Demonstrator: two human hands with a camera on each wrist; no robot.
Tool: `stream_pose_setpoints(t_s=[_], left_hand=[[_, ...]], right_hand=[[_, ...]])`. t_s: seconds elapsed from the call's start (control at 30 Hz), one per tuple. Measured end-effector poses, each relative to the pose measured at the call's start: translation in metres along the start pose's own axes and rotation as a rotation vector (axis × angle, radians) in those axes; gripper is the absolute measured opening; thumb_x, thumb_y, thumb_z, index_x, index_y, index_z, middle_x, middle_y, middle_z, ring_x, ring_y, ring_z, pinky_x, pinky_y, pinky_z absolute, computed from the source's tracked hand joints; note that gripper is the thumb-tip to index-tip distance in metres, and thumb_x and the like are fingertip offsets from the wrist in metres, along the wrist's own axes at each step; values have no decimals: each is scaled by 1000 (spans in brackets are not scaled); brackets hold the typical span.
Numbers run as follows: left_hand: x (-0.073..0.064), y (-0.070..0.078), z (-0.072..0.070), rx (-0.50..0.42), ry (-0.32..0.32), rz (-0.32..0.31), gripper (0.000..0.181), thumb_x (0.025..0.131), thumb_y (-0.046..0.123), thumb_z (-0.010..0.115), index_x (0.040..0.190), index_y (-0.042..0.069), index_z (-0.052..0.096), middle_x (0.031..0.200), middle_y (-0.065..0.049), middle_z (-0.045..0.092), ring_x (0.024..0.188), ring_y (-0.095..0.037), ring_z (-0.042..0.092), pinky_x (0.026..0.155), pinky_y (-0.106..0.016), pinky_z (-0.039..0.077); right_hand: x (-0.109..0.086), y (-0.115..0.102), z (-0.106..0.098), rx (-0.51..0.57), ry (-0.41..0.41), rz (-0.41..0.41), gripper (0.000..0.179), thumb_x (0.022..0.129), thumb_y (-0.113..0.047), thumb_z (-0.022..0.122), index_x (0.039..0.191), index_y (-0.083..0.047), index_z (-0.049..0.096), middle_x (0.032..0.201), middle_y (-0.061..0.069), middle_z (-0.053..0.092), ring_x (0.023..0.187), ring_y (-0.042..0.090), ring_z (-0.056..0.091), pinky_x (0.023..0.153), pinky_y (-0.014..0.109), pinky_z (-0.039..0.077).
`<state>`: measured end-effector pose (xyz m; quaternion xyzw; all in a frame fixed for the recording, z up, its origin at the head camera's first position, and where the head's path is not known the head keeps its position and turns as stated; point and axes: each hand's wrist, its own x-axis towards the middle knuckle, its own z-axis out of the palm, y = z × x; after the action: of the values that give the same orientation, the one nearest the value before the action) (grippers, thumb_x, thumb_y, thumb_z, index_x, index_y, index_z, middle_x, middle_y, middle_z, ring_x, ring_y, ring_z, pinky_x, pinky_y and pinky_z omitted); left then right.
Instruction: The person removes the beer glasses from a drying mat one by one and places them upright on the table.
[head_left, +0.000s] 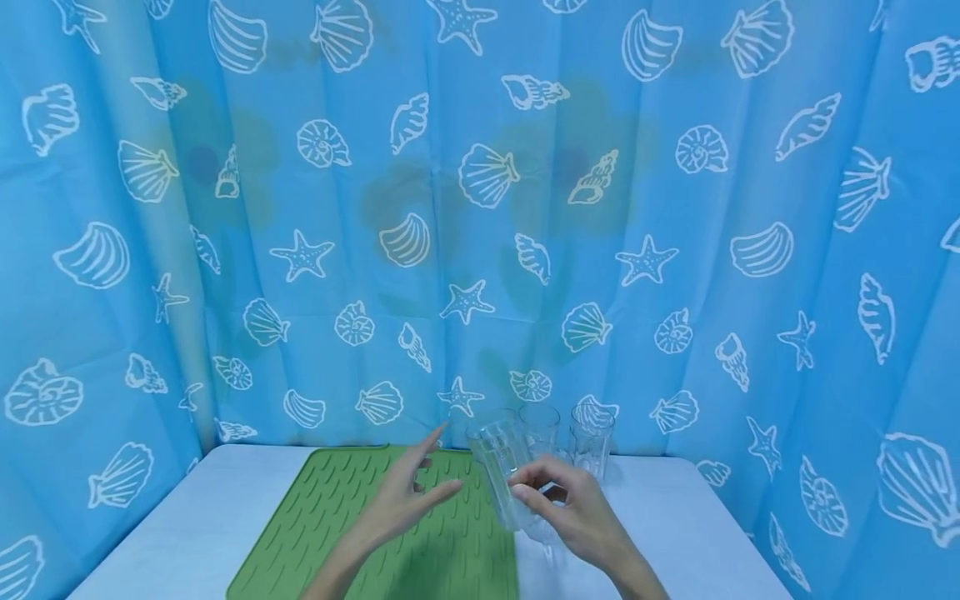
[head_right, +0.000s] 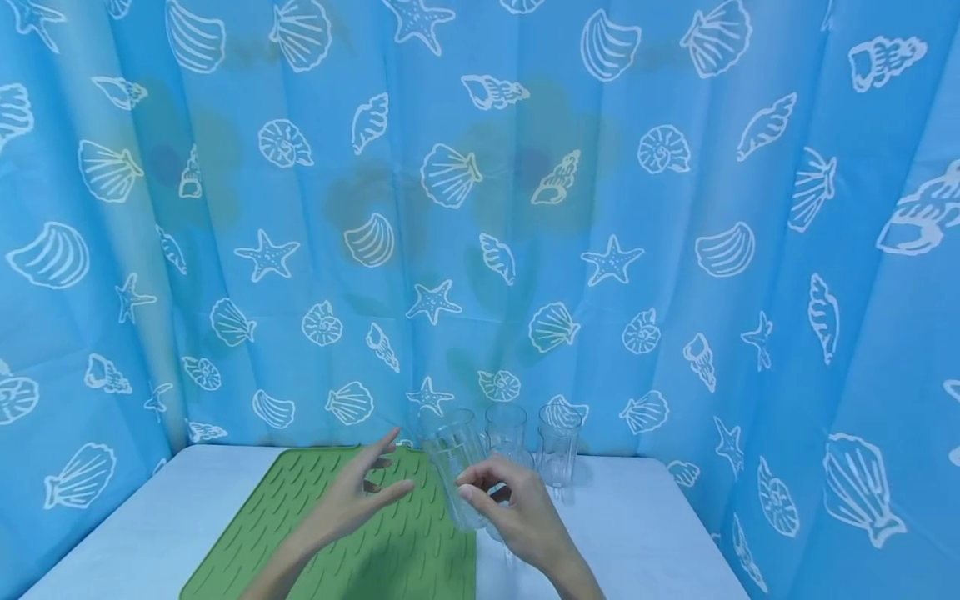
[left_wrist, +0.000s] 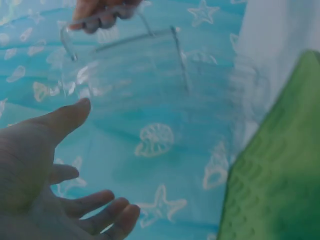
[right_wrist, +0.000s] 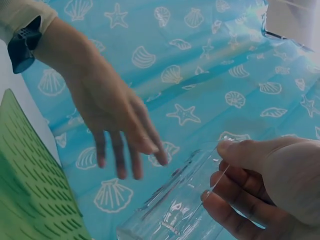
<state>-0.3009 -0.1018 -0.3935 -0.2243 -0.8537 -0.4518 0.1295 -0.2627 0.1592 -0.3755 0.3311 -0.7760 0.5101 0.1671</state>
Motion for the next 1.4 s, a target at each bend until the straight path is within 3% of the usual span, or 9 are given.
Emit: stream_pose_setpoints(t_s=[0.1,0.2,0.27,0.5,0.7,0.87,0.97,1.17,1.4], left_hand=[[-9,-11,-6,60,-19,-24,84,88,46,70,156,22,28,151,-18,44,126,-40,52,93,-51,59],[-19,-24,-12,125,-51,-71,84,89,52,66,157,25,25,155,-19,38,136,-48,41,101,-72,46],[-28,-33,-16,159,-78,-103,85,89,55,65,157,25,25,156,-21,35,140,-51,34,105,-78,37],[-49,-61,-34,221,-136,-213,86,88,52,68,155,14,30,151,-32,33,135,-58,35,99,-78,42],[-53,-82,-43,397,-165,-275,87,87,47,70,155,10,29,150,-37,32,133,-65,29,101,-84,31],[-58,-98,-45,456,-232,-380,89,87,53,68,155,11,31,151,-36,31,134,-64,28,99,-88,26],[-61,-106,-48,483,-255,-403,87,87,58,64,153,11,34,151,-34,33,134,-63,29,96,-91,23],[-68,-115,-56,486,-323,-467,80,89,62,58,149,11,43,153,-27,36,136,-65,23,93,-94,13],[-73,-114,-61,472,-391,-543,81,86,66,58,146,12,48,154,-23,37,139,-61,21,93,-94,7]], right_hand=[[-3,1,-4,20,10,16,11,97,-18,62,103,-11,69,92,6,68,73,9,61,62,28,64],[-6,2,-10,32,23,33,11,98,-17,61,104,-10,67,91,7,66,74,12,61,62,29,63],[-8,2,-15,29,32,40,10,98,-16,61,104,-11,66,91,7,66,74,12,60,62,29,63],[-14,3,-30,20,59,47,10,98,-14,60,105,-10,66,94,8,67,76,14,62,63,27,63],[-16,5,-37,-1,114,44,11,99,-13,60,105,-8,67,95,8,67,79,14,64,63,26,63],[-19,8,-41,-35,176,112,11,98,-18,62,104,-12,68,97,4,67,83,9,65,67,26,65],[-21,10,-45,-56,204,141,11,97,-20,63,104,-13,68,97,3,67,83,10,65,68,27,65],[-24,13,-53,-109,242,203,14,97,-26,62,105,-15,68,97,1,67,83,10,64,68,26,65],[-30,17,-60,-132,296,238,20,98,-29,62,110,-14,68,104,2,67,90,5,64,71,26,64]])
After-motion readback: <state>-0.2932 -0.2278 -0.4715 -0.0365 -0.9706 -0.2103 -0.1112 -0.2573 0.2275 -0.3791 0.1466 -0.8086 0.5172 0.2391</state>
